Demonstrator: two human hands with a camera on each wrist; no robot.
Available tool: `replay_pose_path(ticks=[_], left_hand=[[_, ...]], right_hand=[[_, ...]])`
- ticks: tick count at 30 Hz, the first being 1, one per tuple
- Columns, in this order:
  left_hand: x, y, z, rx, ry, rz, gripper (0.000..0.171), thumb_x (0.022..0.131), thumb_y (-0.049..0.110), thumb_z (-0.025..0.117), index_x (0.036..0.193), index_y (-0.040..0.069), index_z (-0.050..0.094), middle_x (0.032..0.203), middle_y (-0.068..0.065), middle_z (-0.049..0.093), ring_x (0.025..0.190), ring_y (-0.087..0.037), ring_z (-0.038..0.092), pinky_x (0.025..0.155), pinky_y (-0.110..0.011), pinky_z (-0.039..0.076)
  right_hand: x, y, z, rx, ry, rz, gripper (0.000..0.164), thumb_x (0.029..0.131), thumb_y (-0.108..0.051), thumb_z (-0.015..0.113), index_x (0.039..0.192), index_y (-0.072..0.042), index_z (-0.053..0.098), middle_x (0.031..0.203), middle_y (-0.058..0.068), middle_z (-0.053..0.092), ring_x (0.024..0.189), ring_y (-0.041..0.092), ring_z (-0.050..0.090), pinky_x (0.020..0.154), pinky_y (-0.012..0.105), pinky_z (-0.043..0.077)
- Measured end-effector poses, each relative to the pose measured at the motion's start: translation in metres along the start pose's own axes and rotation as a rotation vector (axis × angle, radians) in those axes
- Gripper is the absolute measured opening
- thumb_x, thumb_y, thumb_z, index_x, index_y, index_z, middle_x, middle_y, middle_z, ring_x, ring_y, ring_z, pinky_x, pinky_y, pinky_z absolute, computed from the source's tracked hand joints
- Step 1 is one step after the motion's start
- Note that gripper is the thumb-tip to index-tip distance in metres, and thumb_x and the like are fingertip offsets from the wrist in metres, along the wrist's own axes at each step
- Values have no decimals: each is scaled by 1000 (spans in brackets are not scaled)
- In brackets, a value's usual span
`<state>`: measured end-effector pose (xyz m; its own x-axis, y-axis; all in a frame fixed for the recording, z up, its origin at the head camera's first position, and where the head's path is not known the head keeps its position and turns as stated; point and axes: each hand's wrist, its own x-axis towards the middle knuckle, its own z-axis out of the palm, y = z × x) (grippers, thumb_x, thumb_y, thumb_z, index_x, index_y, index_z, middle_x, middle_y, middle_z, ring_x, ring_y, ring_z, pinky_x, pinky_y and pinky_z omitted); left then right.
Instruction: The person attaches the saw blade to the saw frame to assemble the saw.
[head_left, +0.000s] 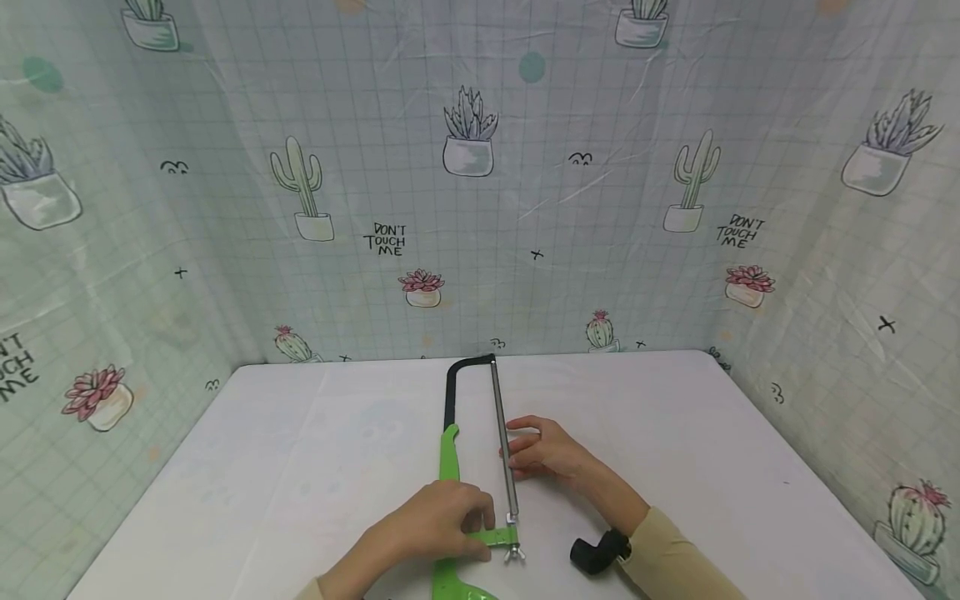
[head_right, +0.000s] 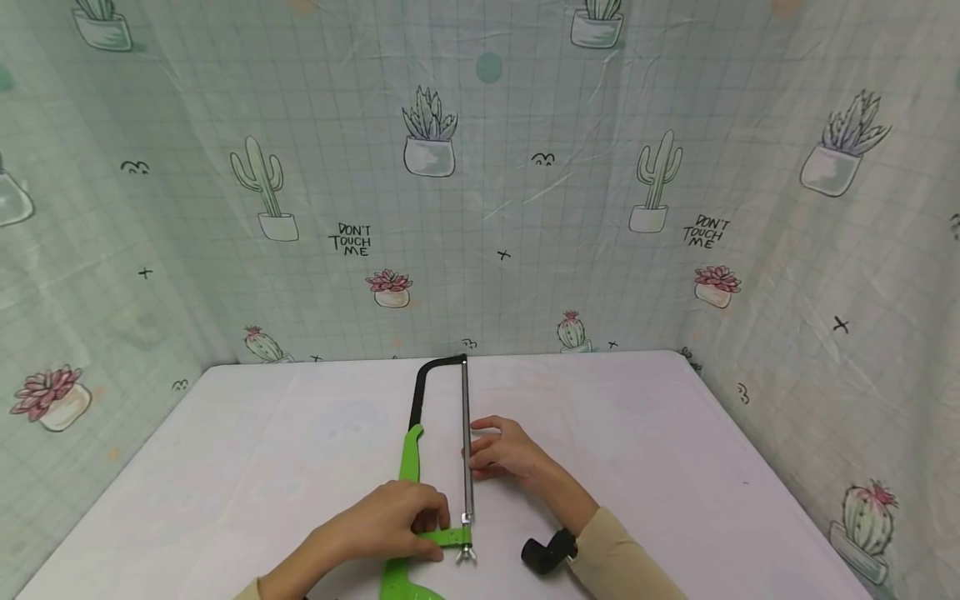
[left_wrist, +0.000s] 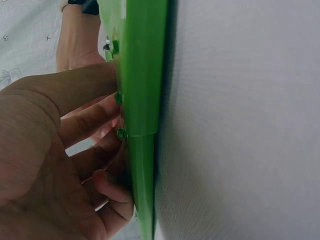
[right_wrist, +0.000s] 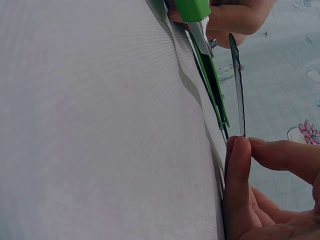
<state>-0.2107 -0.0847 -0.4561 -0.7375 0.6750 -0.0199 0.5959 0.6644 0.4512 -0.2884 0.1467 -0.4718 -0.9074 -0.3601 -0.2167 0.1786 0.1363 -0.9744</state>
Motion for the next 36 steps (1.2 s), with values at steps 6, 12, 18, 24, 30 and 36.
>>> replay_pose_path(ticks=[6, 12, 18, 24, 30, 36], left_hand=[[0, -1, 0, -15, -4, 0, 20, 79, 34, 88, 91, 26, 74, 77, 20, 60, 71, 5, 52, 68, -17, 46], [1, -1, 0, -22, -13, -8, 20, 79, 35, 88, 91, 27, 74, 77, 21, 60, 71, 5, 52, 68, -18, 46], [1, 0, -1, -13, -10, -15, 19, 78, 34, 88, 90, 27, 74, 75, 21, 59, 70, 5, 51, 67, -17, 45], [2, 1, -2, -11, -12, -24, 19, 78, 34, 88, 90, 27, 74, 75, 21, 59, 70, 5, 51, 67, -18, 45], [2, 2, -5, -13, -15, -24, 19, 78, 35, 88, 90, 27, 74, 76, 21, 59, 71, 5, 52, 68, -18, 46], [3, 3, -7, -17, -17, -22, 20, 79, 35, 88, 90, 27, 74, 77, 21, 60, 72, 5, 53, 68, -18, 46]], right_hand=[[0, -1, 2, -37, 12, 11, 68, 82, 8, 73, 145, 5, 47, 106, 16, 71, 80, 17, 72, 75, 33, 63], [0, 0, 5, -90, 50, 17, 66, 80, 9, 74, 142, 4, 51, 102, 14, 70, 78, 17, 71, 74, 34, 63], [0, -1, 6, -106, 60, 11, 67, 79, 10, 75, 141, 4, 51, 100, 13, 70, 75, 16, 70, 74, 35, 63], [0, -2, 5, -106, 56, 0, 67, 78, 10, 75, 141, 4, 52, 98, 12, 69, 75, 16, 69, 74, 35, 63], [0, -3, 4, -115, 67, -1, 65, 78, 10, 75, 139, 4, 54, 99, 14, 69, 75, 17, 69, 73, 35, 63], [1, -5, 5, -117, 86, 12, 61, 79, 10, 75, 136, 4, 56, 98, 14, 69, 74, 17, 69, 72, 35, 63]])
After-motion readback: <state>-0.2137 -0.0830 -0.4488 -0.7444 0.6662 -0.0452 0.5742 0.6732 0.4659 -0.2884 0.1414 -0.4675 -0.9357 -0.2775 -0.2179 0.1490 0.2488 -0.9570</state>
